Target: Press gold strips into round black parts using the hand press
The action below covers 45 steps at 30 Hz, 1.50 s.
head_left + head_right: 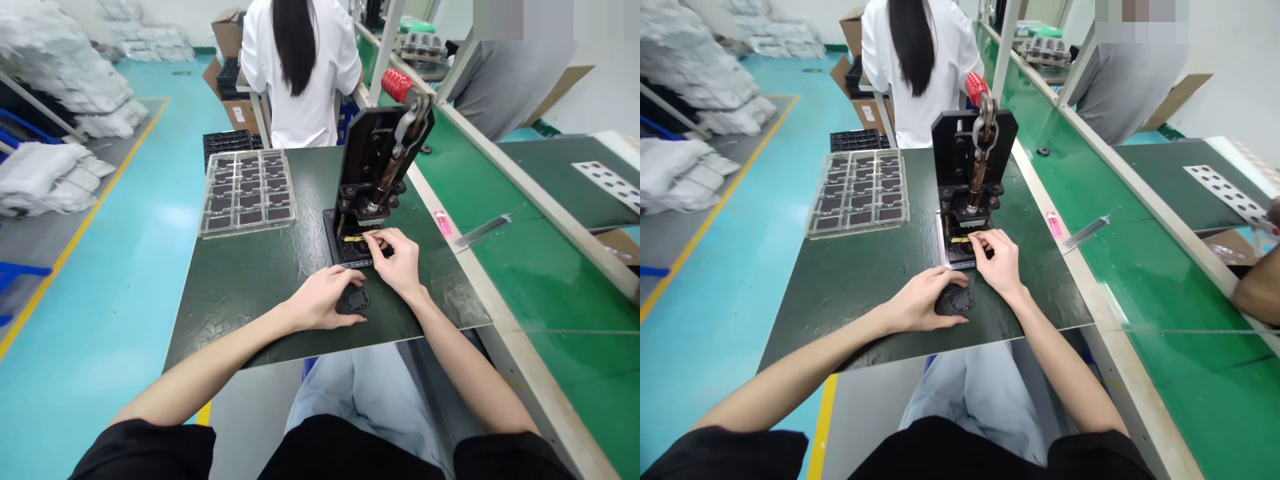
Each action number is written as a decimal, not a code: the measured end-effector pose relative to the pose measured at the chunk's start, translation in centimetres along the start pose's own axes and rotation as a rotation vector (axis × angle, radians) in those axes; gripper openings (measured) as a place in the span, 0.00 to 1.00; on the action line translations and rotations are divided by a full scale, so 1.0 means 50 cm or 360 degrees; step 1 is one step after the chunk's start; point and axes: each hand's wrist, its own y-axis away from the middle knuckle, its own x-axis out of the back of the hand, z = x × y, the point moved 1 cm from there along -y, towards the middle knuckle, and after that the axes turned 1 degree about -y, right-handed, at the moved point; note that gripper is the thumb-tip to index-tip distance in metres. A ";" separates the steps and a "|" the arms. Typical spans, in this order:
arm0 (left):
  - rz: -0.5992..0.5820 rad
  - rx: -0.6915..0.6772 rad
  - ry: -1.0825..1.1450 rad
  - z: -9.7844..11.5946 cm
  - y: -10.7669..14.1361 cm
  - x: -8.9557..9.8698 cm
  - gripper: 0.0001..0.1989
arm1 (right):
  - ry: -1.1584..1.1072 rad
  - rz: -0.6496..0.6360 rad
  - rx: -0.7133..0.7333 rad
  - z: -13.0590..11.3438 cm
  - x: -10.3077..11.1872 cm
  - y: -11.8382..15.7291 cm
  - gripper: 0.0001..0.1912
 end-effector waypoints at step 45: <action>0.0268 0.0157 0.0073 0.011 0.011 -0.046 0.25 | -0.0444 0.0119 -0.0429 -0.044 0.054 0.087 0.15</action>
